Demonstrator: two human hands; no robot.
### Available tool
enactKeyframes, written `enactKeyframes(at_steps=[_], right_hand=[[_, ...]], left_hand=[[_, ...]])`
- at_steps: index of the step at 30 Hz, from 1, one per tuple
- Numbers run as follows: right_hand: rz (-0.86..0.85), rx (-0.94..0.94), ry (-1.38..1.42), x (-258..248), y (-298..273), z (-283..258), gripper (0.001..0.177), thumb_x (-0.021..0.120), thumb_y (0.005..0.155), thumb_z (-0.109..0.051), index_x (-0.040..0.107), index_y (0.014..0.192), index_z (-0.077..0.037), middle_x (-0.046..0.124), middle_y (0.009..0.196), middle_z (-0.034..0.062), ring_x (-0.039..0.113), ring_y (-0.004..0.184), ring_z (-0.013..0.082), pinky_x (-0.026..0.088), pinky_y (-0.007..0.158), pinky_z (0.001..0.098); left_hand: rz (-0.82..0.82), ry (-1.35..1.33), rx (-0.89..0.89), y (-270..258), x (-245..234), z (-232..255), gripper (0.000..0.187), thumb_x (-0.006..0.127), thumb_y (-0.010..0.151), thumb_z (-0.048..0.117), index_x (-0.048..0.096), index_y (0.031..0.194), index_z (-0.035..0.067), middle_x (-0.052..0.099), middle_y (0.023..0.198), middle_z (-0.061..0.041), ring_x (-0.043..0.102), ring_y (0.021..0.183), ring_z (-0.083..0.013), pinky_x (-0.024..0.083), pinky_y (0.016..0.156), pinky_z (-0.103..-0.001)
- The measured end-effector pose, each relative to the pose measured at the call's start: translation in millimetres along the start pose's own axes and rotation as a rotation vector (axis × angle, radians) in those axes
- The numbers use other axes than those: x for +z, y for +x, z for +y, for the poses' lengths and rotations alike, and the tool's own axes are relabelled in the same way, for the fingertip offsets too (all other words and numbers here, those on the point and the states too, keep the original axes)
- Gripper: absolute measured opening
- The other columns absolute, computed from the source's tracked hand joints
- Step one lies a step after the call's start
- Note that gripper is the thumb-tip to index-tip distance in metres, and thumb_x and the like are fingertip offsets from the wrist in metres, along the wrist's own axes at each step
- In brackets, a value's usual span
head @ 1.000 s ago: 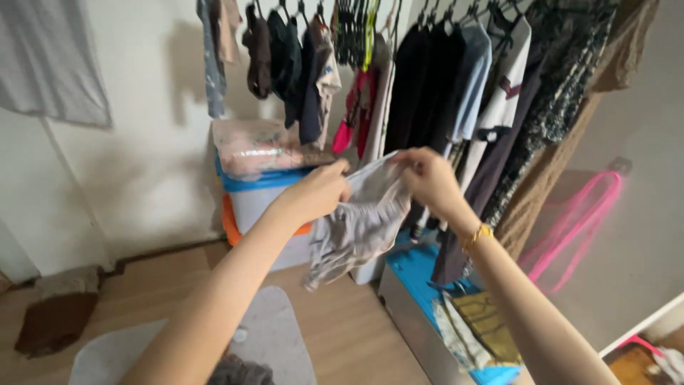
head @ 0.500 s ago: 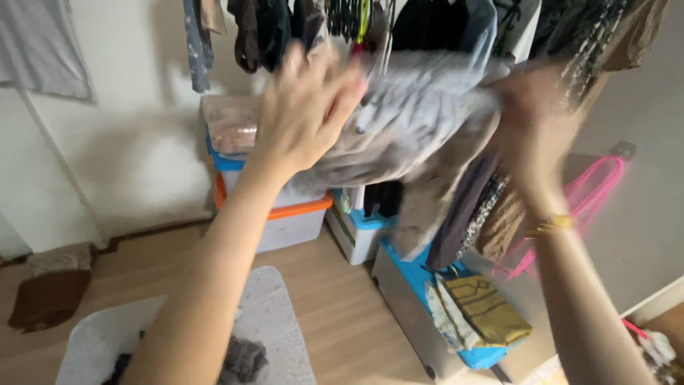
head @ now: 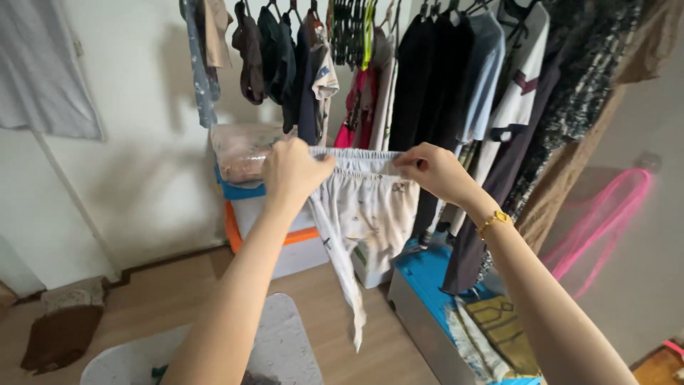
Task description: Hanging various laundry items onto hangers and placing them on a drying line.
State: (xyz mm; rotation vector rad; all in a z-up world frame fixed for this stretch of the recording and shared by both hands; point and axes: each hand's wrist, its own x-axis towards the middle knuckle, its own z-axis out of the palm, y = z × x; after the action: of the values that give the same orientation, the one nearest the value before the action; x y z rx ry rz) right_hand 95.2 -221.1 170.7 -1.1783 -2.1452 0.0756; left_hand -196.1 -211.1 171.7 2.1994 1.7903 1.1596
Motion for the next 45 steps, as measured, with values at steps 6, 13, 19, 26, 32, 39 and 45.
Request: enactKeyframes(at_steps=[6, 13, 19, 26, 32, 39, 45], right_hand=[[-0.155, 0.334, 0.021, 21.8, 57.3, 1.1, 0.035, 0.065, 0.102, -0.037, 0.078, 0.105, -0.005, 0.072, 0.082, 0.0136, 0.069, 0.073, 0.0196, 0.055, 0.069, 0.0330], [-0.474, 0.129, 0.246, 28.2, 170.0, 25.6, 0.028, 0.064, 0.092, -0.031, 0.078, 0.103, -0.009, 0.074, 0.084, -0.0034, 0.065, 0.075, 0.0071, 0.052, 0.064, 0.0279], [0.176, -0.268, -0.133, 43.8, 351.5, 141.3, 0.020, 0.072, 0.088, -0.021, 0.078, 0.101, -0.008, 0.075, 0.089, 0.0120, 0.073, 0.081, 0.0239, 0.058, 0.076, 0.0375], [0.621, -0.503, -0.243, 75.4, 486.0, 170.8, 0.019, 0.070, 0.089, -0.011, 0.081, 0.102, -0.006, 0.063, 0.104, 0.0327, 0.059, 0.094, 0.0454, 0.050, 0.086, 0.0526], [0.339, -0.237, -0.641, 85.2, 527.2, 198.5, 0.033, 0.079, 0.089, -0.029, 0.077, 0.095, 0.003, 0.062, 0.107, 0.0282, 0.056, 0.113, 0.0435, 0.050, 0.104, 0.0497], [0.446, -0.058, -0.911, 97.5, 549.3, 216.5, 0.041, 0.076, 0.080, -0.007, 0.063, 0.110, 0.019, 0.060, 0.111, 0.0252, 0.058, 0.107, 0.0386, 0.056, 0.092, 0.0417], [0.792, -0.066, -0.662, 79.5, 585.9, 240.8, 0.017, 0.063, 0.097, 0.007, 0.059, 0.109, 0.019, 0.055, 0.121, 0.0288, 0.059, 0.107, 0.0383, 0.059, 0.081, 0.0357]], left_hand=[[0.351, -0.124, 0.163, 26.6, 31.1, -34.9, 0.017, 0.071, 0.073, 0.011, 0.072, 0.080, -0.005, 0.070, 0.095, -0.023, 0.070, 0.089, -0.0438, 0.056, 0.079, -0.051], [0.455, 0.036, 0.176, 58.6, 23.1, -73.0, 0.026, 0.069, 0.074, 0.004, 0.064, 0.097, -0.005, 0.060, 0.112, -0.028, 0.065, 0.090, -0.0473, 0.050, 0.078, -0.056], [0.470, 0.097, 0.139, 79.5, 32.9, -104.2, 0.027, 0.058, 0.075, -0.013, 0.058, 0.101, -0.009, 0.054, 0.118, -0.030, 0.061, 0.096, -0.0505, 0.050, 0.081, -0.055], [0.397, 0.356, -0.031, 81.2, 46.7, -147.6, 0.021, 0.060, 0.070, -0.014, 0.061, 0.090, -0.008, 0.057, 0.121, -0.022, 0.064, 0.101, -0.0443, 0.054, 0.086, -0.051], [0.111, 0.619, -0.255, 71.8, 43.2, -166.9, 0.040, 0.066, 0.063, -0.014, 0.063, 0.102, -0.005, 0.057, 0.120, -0.023, 0.065, 0.103, -0.0384, 0.059, 0.082, -0.044], [0.141, 0.752, -0.184, 66.3, 42.2, -186.7, 0.023, 0.064, 0.069, -0.013, 0.066, 0.091, -0.005, 0.062, 0.112, -0.019, 0.066, 0.107, -0.0363, 0.060, 0.085, -0.040], [0.254, 0.809, -0.124, 69.0, 16.8, -168.3, 0.024, 0.063, 0.071, -0.009, 0.065, 0.094, -0.004, 0.062, 0.107, -0.016, 0.067, 0.100, -0.0344, 0.061, 0.078, -0.041]])
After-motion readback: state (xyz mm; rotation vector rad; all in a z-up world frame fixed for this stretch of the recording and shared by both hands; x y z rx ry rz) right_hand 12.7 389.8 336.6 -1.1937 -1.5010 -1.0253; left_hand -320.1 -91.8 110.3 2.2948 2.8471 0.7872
